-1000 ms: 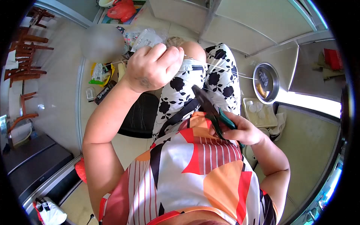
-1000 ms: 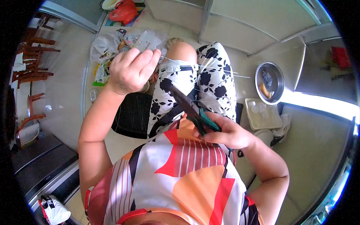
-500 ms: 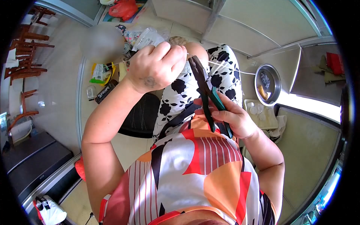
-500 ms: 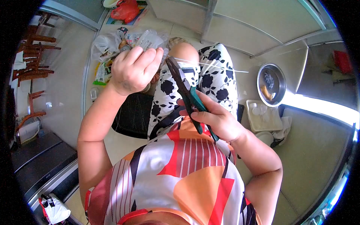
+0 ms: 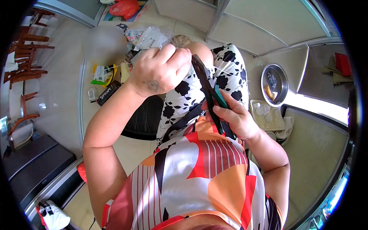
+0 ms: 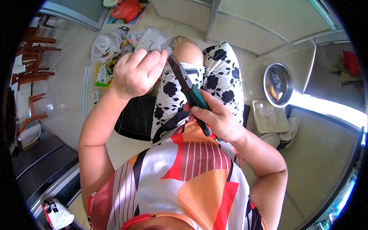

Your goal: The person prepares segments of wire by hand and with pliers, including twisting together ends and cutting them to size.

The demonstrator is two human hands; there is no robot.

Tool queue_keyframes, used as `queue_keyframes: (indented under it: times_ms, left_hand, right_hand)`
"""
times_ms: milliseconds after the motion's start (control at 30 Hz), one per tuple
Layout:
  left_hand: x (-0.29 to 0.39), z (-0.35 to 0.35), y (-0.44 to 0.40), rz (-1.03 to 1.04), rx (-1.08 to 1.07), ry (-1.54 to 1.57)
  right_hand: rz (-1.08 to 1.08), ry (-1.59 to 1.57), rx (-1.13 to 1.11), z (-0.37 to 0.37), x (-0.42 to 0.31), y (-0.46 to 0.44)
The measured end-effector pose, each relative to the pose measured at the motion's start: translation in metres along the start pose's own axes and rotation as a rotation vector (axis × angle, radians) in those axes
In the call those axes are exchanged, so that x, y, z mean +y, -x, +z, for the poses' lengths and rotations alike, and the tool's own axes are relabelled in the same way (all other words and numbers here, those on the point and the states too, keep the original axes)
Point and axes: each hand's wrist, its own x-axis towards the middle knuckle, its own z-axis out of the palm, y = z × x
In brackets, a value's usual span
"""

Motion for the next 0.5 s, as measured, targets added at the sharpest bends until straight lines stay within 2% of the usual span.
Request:
queue_keyframes:
  times_ms: [167,267,300,400,500]
  left_hand:
    - [-0.002,-0.004,0.0,-0.059,-0.019,0.112]
    - [-0.003,-0.005,-0.002,-0.148,-0.05,0.262]
    - [-0.003,-0.005,-0.003,-0.185,-0.065,0.315]
    - [-0.006,-0.007,-0.003,-0.39,-0.17,0.715]
    - [-0.006,-0.004,0.007,-1.004,-0.431,1.704]
  right_hand:
    - [-0.101,0.252,0.02,-0.001,0.003,-0.004]
    - [-0.082,0.427,0.11,-0.002,0.002,-0.003]
    - [-0.141,0.536,0.139,-0.004,0.004,-0.002]
    - [-0.303,0.844,0.215,-0.011,0.007,0.001]
    - [-0.44,1.09,0.247,-0.015,-0.003,0.005]
